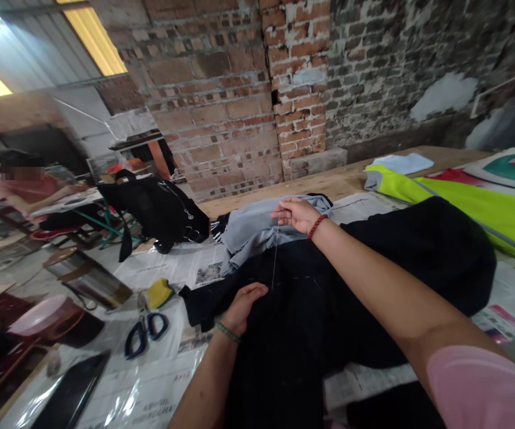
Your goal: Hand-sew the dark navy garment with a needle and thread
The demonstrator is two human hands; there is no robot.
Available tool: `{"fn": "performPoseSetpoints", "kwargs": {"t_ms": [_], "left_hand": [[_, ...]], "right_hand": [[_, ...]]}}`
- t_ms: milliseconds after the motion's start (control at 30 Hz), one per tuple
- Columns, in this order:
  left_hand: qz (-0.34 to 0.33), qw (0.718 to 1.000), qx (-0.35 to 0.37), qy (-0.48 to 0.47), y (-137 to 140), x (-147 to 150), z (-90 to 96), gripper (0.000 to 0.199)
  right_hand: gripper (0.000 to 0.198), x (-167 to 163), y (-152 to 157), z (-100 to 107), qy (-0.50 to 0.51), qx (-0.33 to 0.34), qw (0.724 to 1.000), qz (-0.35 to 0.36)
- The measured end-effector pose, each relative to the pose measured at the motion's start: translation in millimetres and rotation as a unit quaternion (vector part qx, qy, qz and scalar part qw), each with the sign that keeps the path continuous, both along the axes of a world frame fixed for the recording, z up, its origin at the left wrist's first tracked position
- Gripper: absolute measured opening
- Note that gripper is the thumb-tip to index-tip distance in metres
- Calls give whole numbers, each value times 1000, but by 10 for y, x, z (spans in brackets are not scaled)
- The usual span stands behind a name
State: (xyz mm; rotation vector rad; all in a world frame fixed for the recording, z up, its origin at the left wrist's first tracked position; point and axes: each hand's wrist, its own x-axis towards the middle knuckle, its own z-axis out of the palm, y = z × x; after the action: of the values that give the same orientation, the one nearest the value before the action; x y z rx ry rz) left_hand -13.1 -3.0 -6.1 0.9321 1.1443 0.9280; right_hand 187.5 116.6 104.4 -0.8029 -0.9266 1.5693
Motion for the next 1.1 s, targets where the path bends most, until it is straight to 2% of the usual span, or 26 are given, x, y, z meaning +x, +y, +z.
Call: {"fn": "performPoseSetpoints", "kwargs": {"t_ms": [300, 500, 633, 733, 833, 1000, 1100], "left_hand": [[-2, 1000, 3, 6, -6, 3, 45, 15], [8, 998, 27, 61, -3, -38, 92, 19], [-40, 986, 60, 148, -9, -137, 158, 19], [-80, 966, 102, 226, -23, -216, 224, 19], [-69, 953, 143, 258, -43, -257, 300, 16], [-25, 964, 144, 224, -73, -214, 387, 16], [-15, 966, 137, 221, -71, -171, 394, 16]], "right_hand": [[19, 96, 174, -22, 46, -60, 996, -52], [18, 173, 179, -27, 76, -37, 991, -105], [17, 217, 77, -103, 75, -3, 988, -134], [14, 251, -94, -186, 68, 12, 986, -150], [6, 237, -381, -280, 36, 20, 991, -129], [16, 1, -1037, -528, -82, 52, 995, -18], [16, -214, -1369, -738, -182, 32, 981, 64]]}}
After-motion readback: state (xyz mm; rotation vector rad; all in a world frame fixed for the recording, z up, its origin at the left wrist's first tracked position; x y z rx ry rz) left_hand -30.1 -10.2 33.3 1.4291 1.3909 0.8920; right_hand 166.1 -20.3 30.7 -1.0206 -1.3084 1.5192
